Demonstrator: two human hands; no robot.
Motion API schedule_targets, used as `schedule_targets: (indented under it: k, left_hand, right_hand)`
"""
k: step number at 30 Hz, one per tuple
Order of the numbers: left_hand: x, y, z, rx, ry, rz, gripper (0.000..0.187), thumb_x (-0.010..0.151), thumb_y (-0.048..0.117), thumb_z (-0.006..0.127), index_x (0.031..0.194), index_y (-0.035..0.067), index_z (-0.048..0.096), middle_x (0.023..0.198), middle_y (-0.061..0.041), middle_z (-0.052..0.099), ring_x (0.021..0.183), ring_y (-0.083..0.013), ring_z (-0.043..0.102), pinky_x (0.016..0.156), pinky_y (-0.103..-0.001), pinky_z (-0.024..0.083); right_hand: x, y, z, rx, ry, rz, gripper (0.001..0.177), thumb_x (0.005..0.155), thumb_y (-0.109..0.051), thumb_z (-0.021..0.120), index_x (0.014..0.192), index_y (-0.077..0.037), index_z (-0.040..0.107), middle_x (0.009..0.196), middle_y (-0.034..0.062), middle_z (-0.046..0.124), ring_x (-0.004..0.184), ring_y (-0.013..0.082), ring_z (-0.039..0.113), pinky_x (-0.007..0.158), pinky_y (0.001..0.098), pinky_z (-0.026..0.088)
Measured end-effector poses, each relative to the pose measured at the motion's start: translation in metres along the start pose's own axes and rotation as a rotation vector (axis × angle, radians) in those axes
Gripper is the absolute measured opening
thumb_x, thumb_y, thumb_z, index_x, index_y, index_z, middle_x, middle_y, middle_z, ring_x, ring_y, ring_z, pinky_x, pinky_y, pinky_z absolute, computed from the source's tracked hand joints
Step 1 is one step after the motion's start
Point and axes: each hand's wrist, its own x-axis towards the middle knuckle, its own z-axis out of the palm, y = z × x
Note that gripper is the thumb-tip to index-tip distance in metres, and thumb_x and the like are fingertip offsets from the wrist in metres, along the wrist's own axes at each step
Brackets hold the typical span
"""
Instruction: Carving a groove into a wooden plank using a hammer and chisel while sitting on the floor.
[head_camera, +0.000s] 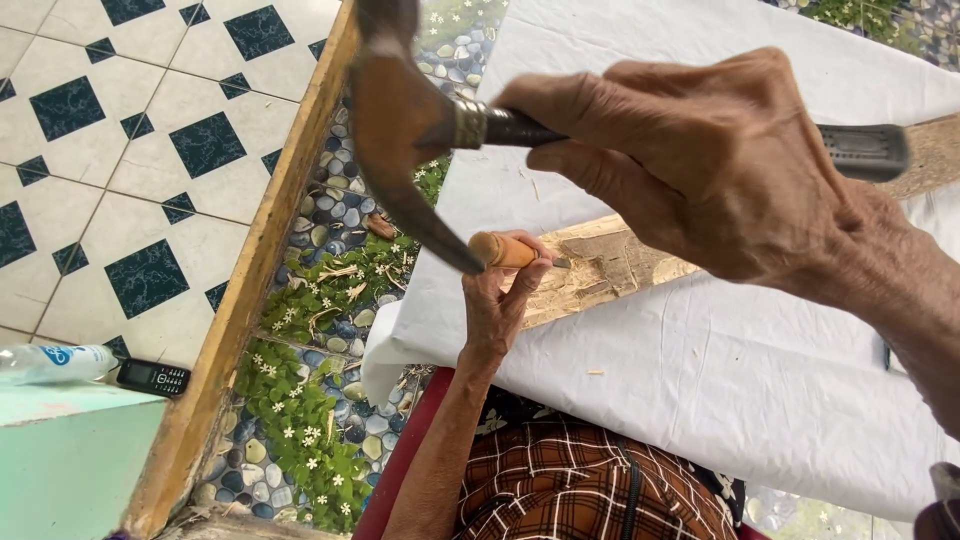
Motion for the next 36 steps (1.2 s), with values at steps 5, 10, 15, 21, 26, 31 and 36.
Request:
schedule_targets:
  k: [5, 10, 15, 21, 26, 31, 36]
  left_hand:
    - [0.003, 0.004, -0.002, 0.007, 0.003, -0.099, 0.022, 0.092, 0.030, 0.068, 0.095, 0.009, 0.062, 0.095, 0.000, 0.065, 0.086, -0.0125, 0.062, 0.089, -0.032, 0.055]
    - [0.001, -0.004, 0.000, -0.032, 0.000, -0.086, 0.030, 0.091, 0.036, 0.068, 0.101, 0.009, 0.061, 0.087, -0.002, 0.064, 0.077, -0.0142, 0.059, 0.075, -0.031, 0.051]
    - [0.003, 0.002, -0.001, 0.036, 0.014, -0.106, 0.026, 0.091, 0.029, 0.069, 0.097, 0.005, 0.061, 0.089, -0.002, 0.067, 0.066, -0.0108, 0.055, 0.059, -0.024, 0.045]
    - [0.004, 0.008, 0.000, 0.014, 0.014, -0.074, 0.020, 0.093, 0.022, 0.069, 0.103, 0.006, 0.062, 0.095, -0.002, 0.067, 0.070, -0.0105, 0.055, 0.061, -0.024, 0.047]
    - [0.004, -0.003, -0.015, -0.023, 0.069, -0.002, 0.022, 0.093, 0.019, 0.069, 0.104, 0.002, 0.060, 0.106, -0.008, 0.060, 0.082, -0.0162, 0.058, 0.073, -0.028, 0.055]
    - [0.006, 0.009, -0.008, -0.024, 0.021, -0.050, 0.014, 0.093, 0.014, 0.067, 0.096, 0.003, 0.060, 0.100, -0.006, 0.065, 0.087, -0.0164, 0.063, 0.080, -0.029, 0.056]
    - [0.000, -0.009, -0.010, -0.208, 0.034, -0.091, 0.021, 0.093, 0.016, 0.069, 0.107, 0.005, 0.058, 0.102, -0.007, 0.063, 0.095, -0.0184, 0.064, 0.094, -0.035, 0.057]
  right_hand:
    - [-0.008, 0.004, 0.027, -0.007, 0.002, -0.114, 0.026, 0.110, -0.014, 0.048, 0.130, -0.006, 0.064, 0.072, 0.0047, 0.066, 0.036, 0.0113, 0.039, 0.026, 0.0286, 0.033]
    - [-0.015, 0.013, 0.030, -0.227, -0.449, 0.083, 0.022, 0.104, -0.011, 0.057, 0.125, -0.019, 0.057, 0.063, 0.0016, 0.064, 0.032, 0.0117, 0.046, 0.023, 0.0277, 0.040]
    - [-0.019, 0.009, 0.022, -0.013, 0.004, -0.017, 0.027, 0.101, -0.006, 0.063, 0.126, 0.005, 0.069, 0.090, 0.0148, 0.078, 0.039, 0.0093, 0.048, 0.028, 0.0217, 0.036]
    - [-0.047, 0.030, 0.061, -0.073, -0.282, 0.153, 0.021, 0.096, -0.012, 0.065, 0.116, -0.011, 0.067, 0.077, 0.0081, 0.077, 0.033, 0.0099, 0.048, 0.025, 0.0245, 0.036]
    - [-0.064, 0.030, 0.038, 0.061, -0.044, 0.253, 0.024, 0.102, -0.011, 0.062, 0.122, -0.002, 0.072, 0.066, 0.0060, 0.069, 0.031, 0.0088, 0.043, 0.022, 0.0200, 0.037]
    - [-0.070, 0.022, 0.026, 0.143, -0.008, 0.361, 0.028, 0.094, -0.007, 0.066, 0.121, 0.003, 0.070, 0.058, 0.0054, 0.067, 0.033, 0.0088, 0.046, 0.029, 0.0210, 0.039]
    - [-0.072, 0.020, 0.029, 0.131, -0.022, 0.385, 0.029, 0.094, -0.009, 0.067, 0.121, 0.000, 0.071, 0.058, 0.0045, 0.067, 0.032, 0.0082, 0.044, 0.028, 0.0209, 0.037]
